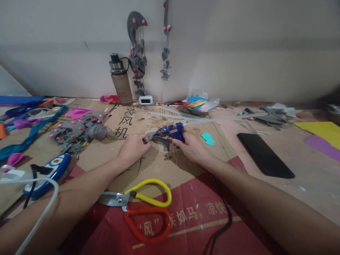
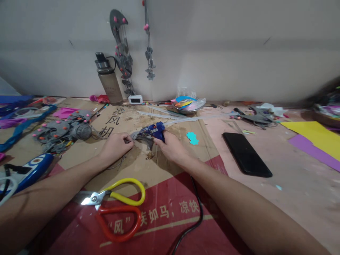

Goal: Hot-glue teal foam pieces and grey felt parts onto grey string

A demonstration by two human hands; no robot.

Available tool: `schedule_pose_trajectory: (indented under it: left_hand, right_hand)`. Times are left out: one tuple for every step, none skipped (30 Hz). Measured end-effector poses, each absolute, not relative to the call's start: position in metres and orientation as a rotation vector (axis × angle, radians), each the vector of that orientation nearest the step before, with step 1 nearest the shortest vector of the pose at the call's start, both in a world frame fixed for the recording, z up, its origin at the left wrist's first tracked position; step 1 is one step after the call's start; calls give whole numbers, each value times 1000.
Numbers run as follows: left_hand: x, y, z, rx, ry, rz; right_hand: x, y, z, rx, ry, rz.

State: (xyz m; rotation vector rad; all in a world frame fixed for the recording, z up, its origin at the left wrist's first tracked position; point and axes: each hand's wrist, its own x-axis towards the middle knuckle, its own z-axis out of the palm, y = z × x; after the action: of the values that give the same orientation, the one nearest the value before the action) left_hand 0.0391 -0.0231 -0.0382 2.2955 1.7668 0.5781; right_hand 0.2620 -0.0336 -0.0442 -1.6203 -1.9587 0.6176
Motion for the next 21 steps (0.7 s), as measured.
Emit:
schedule_pose_trajectory:
  left_hand:
    - [39,-23,-38,2294,1768,582]
    - [39,-23,-38,2294,1769,586]
    - [39,-23,-39,2294,1771,589]
    - [39,-23,-39,2293,1775,590]
    - [39,-22,-39,2291,1779,590]
    - [39,-22,-39,2290,1782,588]
    - [39,-22,-39,2289,1784,585]
    - [39,-22,-39,2289,1786,579]
    - [40,-21,-39,2290,1788,574]
    - [40,-22,-39,2291,1788,569]
    - [40,-22,-38,2290,1790,566]
    - [40,-22,-38,2290,1791,564]
    - [40,-22,-38,2291,1790,564]
    - [40,-22,-37,2292,1789,564]
    - [40,-22,-37,2291,1789,564]
    - [40,-22,-37,2291,1789,562]
    - [41,-22,-37,2288,1792,561]
    - [41,-23,-36,2284,1795,560]
    - [41,-23,-36,2278,1799,555]
    - [41,-23,-36,2270,1806,548]
    - [41,-23,-35,2263,1813,537]
  right_hand:
    - [262,-34,-44,-1624,-1962,616]
    - [262,-34,-44,-1623,-1965,614]
    - [261,-33,-44,-1623,-1967,610]
    - [261,-33,-45,-1624,-1969,605]
    - [261,-33,-45,-1623,-1973,601]
    - [260,-33,-45,-1624,-1978,598]
    - [260,-33,-46,-1628,-1980,596]
    - [260,-33,-46,-1632,-1983,597]
    - [259,-33,-46,-1635,-1990,601]
    - [259,-32,-46,-1642,-1996,599]
    - [259,-32,-46,-1655,-2004,591]
    - [259,-32,-46,-1673,-2012,578]
    - [258,-32,-45,-1690,-2020,563]
    - [258,-32,-45,-1705,-2026,547]
    - [258,-32,-44,-1718,-2028,530]
    - [259,-32,-43,-1727,-2028,516]
    - [259,-33,-42,-1735,-2025,504]
    - [259,-33,-41,-1743,-2018,493]
    - [259,-34,-40,-1752,-2005,485]
    - [260,-35,-39,-1760,-1988,481]
    - [260,-35,-39,-1764,-1970,488]
